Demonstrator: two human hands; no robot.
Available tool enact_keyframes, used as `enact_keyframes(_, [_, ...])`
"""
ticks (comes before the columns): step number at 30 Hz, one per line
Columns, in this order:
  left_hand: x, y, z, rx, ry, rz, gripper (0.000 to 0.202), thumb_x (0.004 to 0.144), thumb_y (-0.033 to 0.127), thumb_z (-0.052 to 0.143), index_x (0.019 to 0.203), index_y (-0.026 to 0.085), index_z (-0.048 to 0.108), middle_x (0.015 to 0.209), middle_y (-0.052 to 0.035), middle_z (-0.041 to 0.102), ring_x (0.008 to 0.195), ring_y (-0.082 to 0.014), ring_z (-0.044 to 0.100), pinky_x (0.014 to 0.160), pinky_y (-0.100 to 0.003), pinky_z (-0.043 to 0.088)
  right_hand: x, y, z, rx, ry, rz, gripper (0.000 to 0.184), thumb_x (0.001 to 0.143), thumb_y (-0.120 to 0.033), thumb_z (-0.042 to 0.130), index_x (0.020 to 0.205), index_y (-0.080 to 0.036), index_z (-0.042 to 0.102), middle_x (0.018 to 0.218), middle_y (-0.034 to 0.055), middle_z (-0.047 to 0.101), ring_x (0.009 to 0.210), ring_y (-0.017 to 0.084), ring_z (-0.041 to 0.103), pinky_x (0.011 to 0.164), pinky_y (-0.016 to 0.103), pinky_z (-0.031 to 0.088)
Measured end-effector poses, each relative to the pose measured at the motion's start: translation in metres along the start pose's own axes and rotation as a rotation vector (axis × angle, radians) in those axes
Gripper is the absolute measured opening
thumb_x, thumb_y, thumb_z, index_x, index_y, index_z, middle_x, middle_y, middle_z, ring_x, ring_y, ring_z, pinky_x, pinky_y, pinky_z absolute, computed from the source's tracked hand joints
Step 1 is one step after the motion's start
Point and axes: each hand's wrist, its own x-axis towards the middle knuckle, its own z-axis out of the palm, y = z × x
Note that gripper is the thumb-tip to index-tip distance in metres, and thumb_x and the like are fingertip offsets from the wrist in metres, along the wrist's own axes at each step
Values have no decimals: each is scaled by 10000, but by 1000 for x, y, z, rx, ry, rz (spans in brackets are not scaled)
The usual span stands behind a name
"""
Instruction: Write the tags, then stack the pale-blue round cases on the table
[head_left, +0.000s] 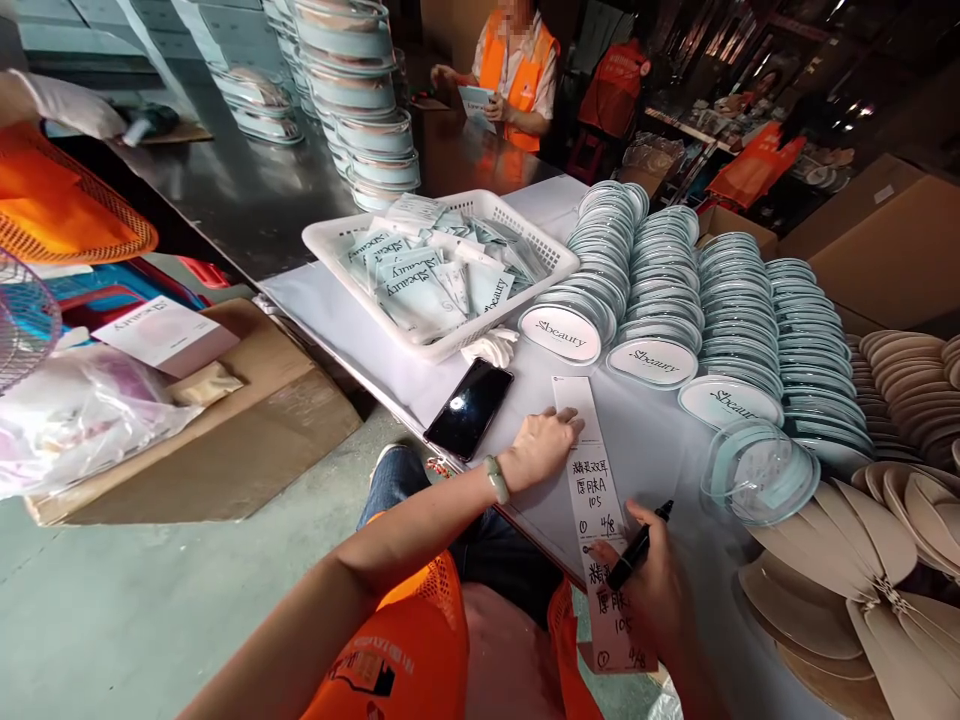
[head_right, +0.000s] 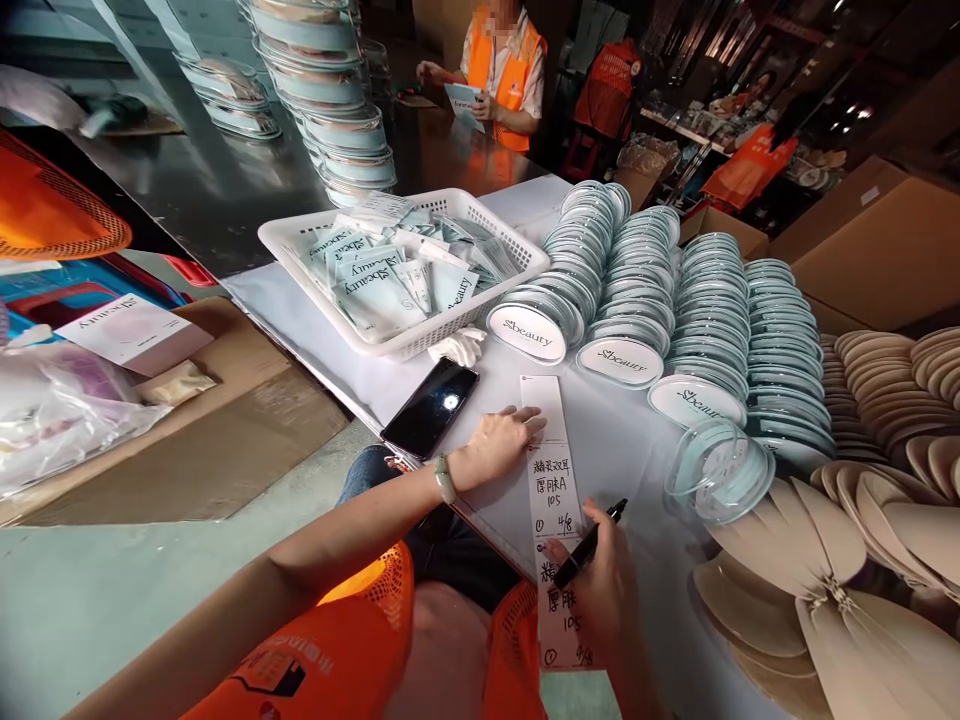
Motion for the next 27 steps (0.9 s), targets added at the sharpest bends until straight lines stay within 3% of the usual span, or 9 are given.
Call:
enact_keyframes(5, [14,-1,7,11,-49,-36,368,1018,174,433,1357,202,574,1550,-101,473,1161,-281,624,747,-337,558,6,-1,5,-142,-101,-49,661,792,-676,652,1229,-188,568,1355,192,633,1194,416,626,854,518,566])
enact_keyframes(10, [9,-2,7,9,-79,-62,294,988,358,577,1163,137,660,1333,-153,613,1117,-304,627,770,-349,546,8,13,-2,-177,-164,-99,591,795,-633,643,1213,-221,570,1370,152,634,1216,402,619,938,527,529])
enact_keyframes(14, [-4,-1,8,-8,-69,-47,311,971,377,602,1172,143,643,1253,-143,637,1073,-286,635,756,-349,535,5,19,-15,-196,-219,-99,555,757,-491,680,1234,-230,572,1279,129,682,1139,354,659,882,465,553])
enact_keyframes(17, [-11,-2,10,-25,-53,-44,387,960,424,609,1226,145,625,1366,-146,590,1117,-297,617,758,-359,539,7,21,-22,-236,-242,-85,572,749,-462,702,1262,-242,578,1169,108,722,1058,326,689,823,431,568])
enact_keyframes(19, [-12,-3,11,-31,-54,-38,443,945,462,620,1257,147,616,1438,-142,548,1142,-302,607,758,-365,542,12,22,-22,-238,-192,-102,611,759,-501,710,1289,-233,566,1216,126,707,1088,328,685,831,431,577])
enact_keyframes(23, [-9,-5,9,-32,-61,-34,484,936,489,625,1282,151,614,1487,-133,524,1147,-308,612,769,-377,553,24,26,-12,-244,-89,-302,602,803,-537,701,1305,-245,544,1378,154,629,1229,364,627,941,468,563])
enact_keyframes(27, [-7,-3,5,-23,-51,-67,592,946,499,618,1407,136,539,1560,-145,453,1196,-316,602,826,-386,561,26,27,0,-347,-80,-553,574,883,-554,627,1356,-254,506,1343,133,661,1181,365,660,892,473,563])
